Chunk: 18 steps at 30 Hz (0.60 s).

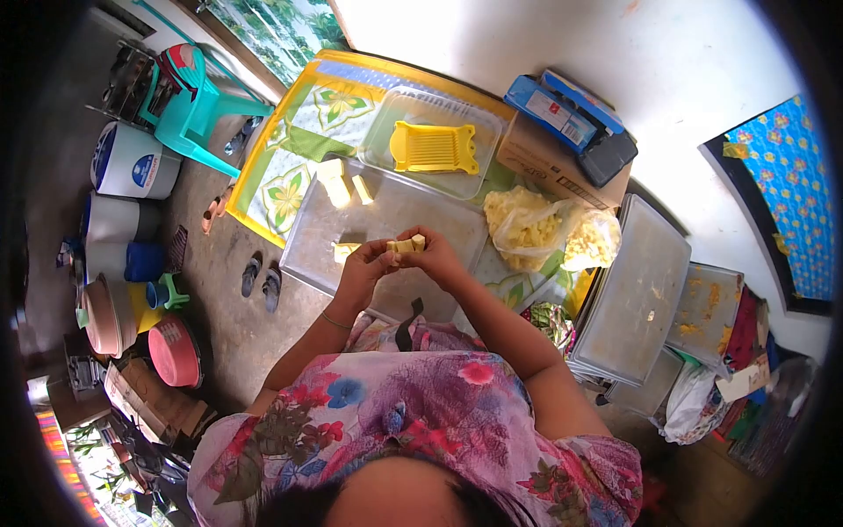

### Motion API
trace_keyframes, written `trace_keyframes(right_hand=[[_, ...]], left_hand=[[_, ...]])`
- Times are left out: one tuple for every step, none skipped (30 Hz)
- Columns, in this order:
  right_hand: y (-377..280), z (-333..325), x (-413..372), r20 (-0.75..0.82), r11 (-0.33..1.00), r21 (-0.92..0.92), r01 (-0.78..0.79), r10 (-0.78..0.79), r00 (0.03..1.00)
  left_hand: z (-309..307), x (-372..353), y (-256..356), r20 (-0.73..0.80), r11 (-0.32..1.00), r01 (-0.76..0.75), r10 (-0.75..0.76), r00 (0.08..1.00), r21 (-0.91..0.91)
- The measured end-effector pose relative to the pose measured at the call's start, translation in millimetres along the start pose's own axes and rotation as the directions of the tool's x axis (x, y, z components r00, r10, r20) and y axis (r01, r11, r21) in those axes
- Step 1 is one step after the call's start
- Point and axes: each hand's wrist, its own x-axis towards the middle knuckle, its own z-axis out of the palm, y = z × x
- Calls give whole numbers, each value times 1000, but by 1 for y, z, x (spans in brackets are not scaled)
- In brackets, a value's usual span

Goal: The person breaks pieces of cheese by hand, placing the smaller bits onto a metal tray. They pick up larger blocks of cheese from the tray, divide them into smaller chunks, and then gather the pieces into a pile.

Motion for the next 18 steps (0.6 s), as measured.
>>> trace_keyframes(right_hand=[[-2, 0, -1, 33, 998, 63, -13, 11, 999], [-3, -1, -2, 65, 992, 125, -27, 19, 998], [-3, -3, -3, 56, 983, 174, -54, 45, 997], [-2, -5, -3, 48, 971, 224, -80, 71, 996], [-2, -7, -2, 42, 956, 273, -105, 97, 994], [2, -12, 1, 1, 981, 175, -81, 82, 997], [9, -18, 6, -40, 995, 75, -61, 64, 997], [19, -24, 11, -80, 999, -26, -44, 42, 996], [29, -29, 17, -140, 981, -193, -32, 5, 990], [43, -35, 24, -192, 934, -355, -31, -40, 981], [57, -40, 29, -235, 861, -507, -41, -92, 968], [72, -46, 33, -209, 814, -579, 30, -184, 960], [81, -48, 38, -173, 756, -647, 100, -274, 946], [91, -52, 41, -130, 686, -708, 167, -359, 924], [90, -49, 40, -127, 633, -759, 154, -375, 918], [89, -44, 38, -122, 576, -805, 140, -392, 912], [87, -40, 37, -114, 516, -848, 125, -407, 906], [81, -36, 35, -61, 479, -854, 203, -480, 875]], left_hand=[[-3, 2, -3, 8, 999, 11, -11, 1000, -39], [-6, 3, -6, 18, 997, 23, -22, 1000, -76], [-8, 5, -8, 30, 993, 34, -31, 999, -114], [-12, 8, -12, 31, 984, 53, -49, 998, -169], [-16, 10, -15, 33, 972, 72, -66, 997, -223], [-19, 12, -16, 36, 957, 89, -82, 996, -278], [-20, 10, -14, 26, 948, 103, -100, 995, -300], [-20, 8, -14, 18, 939, 120, -120, 993, -321], [-20, 7, -14, 10, 930, 136, -141, 990, -343], [-21, 6, -14, 11, 928, 148, -153, 988, -343], [-21, 5, -16, 13, 926, 160, -166, 986, -343], [-22, 4, -18, 14, 923, 172, -178, 984, -343], [-23, 3, -20, 12, 927, 167, -173, 985, -337], [-23, 3, -21, 10, 930, 162, -168, 986, -330], [-24, 3, -22, 7, 933, 155, -162, 987, -324], [-24, 2, -23, -3, 940, 144, -153, 988, -309], [-25, 1, -24, -14, 946, 133, -144, 989, -295], [-25, 1, -25, -26, 952, 122, -134, 991, -282]])
